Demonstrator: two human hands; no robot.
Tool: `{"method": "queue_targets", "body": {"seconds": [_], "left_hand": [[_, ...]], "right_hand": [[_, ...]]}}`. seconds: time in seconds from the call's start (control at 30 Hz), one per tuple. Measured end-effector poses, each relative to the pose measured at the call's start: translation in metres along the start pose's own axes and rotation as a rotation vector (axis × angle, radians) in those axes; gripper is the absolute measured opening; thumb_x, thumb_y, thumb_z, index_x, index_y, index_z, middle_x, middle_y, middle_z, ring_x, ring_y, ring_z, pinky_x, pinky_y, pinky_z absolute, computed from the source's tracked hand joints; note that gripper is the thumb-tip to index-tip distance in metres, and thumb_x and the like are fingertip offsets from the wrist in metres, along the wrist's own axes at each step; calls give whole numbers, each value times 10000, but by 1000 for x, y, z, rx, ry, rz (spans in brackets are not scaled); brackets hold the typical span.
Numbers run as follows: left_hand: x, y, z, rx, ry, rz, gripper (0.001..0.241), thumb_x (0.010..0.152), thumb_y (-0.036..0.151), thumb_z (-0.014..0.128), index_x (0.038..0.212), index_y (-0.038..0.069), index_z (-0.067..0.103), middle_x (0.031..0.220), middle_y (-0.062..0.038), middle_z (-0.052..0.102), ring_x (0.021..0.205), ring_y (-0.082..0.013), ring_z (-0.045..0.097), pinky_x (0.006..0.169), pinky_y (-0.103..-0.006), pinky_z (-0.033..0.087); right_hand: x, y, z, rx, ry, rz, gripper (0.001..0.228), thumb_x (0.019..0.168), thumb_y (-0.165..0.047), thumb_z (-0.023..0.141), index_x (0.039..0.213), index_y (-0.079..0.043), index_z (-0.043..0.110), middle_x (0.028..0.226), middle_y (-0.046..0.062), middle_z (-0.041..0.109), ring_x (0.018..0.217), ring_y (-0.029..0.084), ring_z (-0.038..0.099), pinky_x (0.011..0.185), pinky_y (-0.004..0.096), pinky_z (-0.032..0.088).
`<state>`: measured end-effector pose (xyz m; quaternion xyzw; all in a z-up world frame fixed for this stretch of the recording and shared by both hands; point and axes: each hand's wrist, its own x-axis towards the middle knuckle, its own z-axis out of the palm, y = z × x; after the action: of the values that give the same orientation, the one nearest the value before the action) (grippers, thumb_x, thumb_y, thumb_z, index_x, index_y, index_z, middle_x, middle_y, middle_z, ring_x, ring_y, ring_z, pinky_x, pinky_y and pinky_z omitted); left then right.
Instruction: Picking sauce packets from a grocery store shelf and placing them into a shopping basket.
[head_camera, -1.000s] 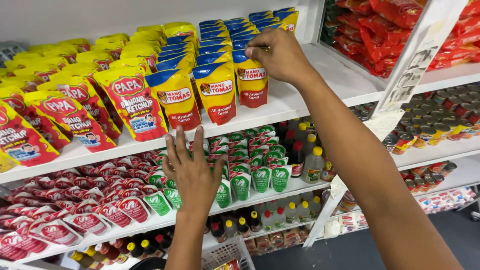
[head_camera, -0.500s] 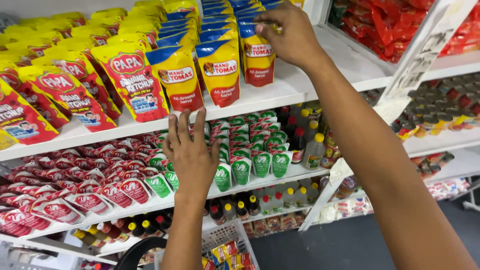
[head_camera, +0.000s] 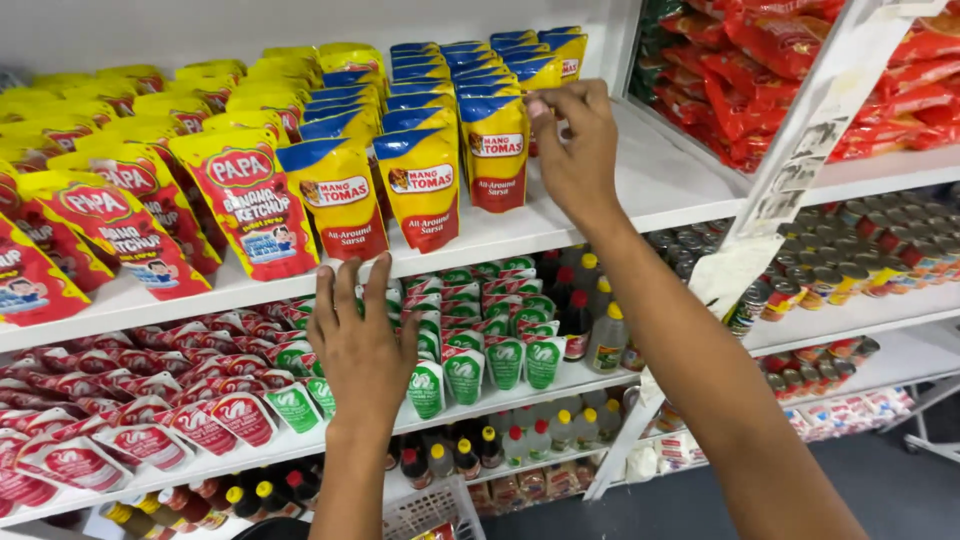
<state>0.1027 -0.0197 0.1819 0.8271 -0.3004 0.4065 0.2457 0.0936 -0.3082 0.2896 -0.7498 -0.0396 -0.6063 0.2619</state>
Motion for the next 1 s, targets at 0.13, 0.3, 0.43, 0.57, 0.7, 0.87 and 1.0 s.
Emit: {"method": "queue_targets", "body": {"seconds": [0.13,0.3,0.43,0.57,0.7,0.87,1.0], "left_hand": [[1,0,-1,17,1,-14,784,767,263,839,1470,179,504,1496,-130,455,1458,-408,352,1087,-599,349],[1,2,-3,-42,-4,-18,779,773,280,834,1466,168,496,1494,-147,457,1448,-432,354,1077,-599,353],[-2,-2,-18,-101,-48,-8,783,775,280,826,1470,139,493,1523,-175,437,1446,-454,346,1076,-597,345],[-37,-13,-25,-240,-112,-56,585,812,221,788,1350,96,594,1405,-190,555,1306,-432,485,1043,-544,396],[-93,-34,-27,-389,-225,-204,277,882,139,728,1152,79,710,1051,-156,745,972,-363,690,862,-446,526],[-166,-65,-14,-308,-431,-512,175,876,248,746,951,90,752,820,-149,755,759,-317,736,699,-415,557],[-185,-72,-21,-164,-402,-554,292,829,350,794,853,64,741,751,-127,725,700,-293,704,679,-406,528]], "right_hand": [[-23,-7,-1,38,88,-14,138,1046,-134,697,1112,-27,753,1059,100,588,936,192,637,763,325,516],[-61,-38,-5,90,189,-43,108,1009,-74,728,1019,24,683,924,104,621,829,190,607,763,327,518],[-109,-74,3,203,71,42,182,950,-70,705,790,-7,644,763,83,610,675,193,570,605,314,487],[-155,-93,18,373,-135,-292,260,951,-149,649,711,-61,598,711,51,570,706,241,583,725,387,471],[-219,-106,40,469,-346,-207,252,957,-188,658,744,-55,641,714,65,584,700,251,578,733,412,441],[-295,-112,56,513,-491,-18,198,959,-164,695,803,-42,684,741,84,616,727,268,589,744,415,459],[-332,-119,59,450,-553,154,105,926,-164,745,902,-63,732,842,86,711,829,291,662,779,420,512]]}}
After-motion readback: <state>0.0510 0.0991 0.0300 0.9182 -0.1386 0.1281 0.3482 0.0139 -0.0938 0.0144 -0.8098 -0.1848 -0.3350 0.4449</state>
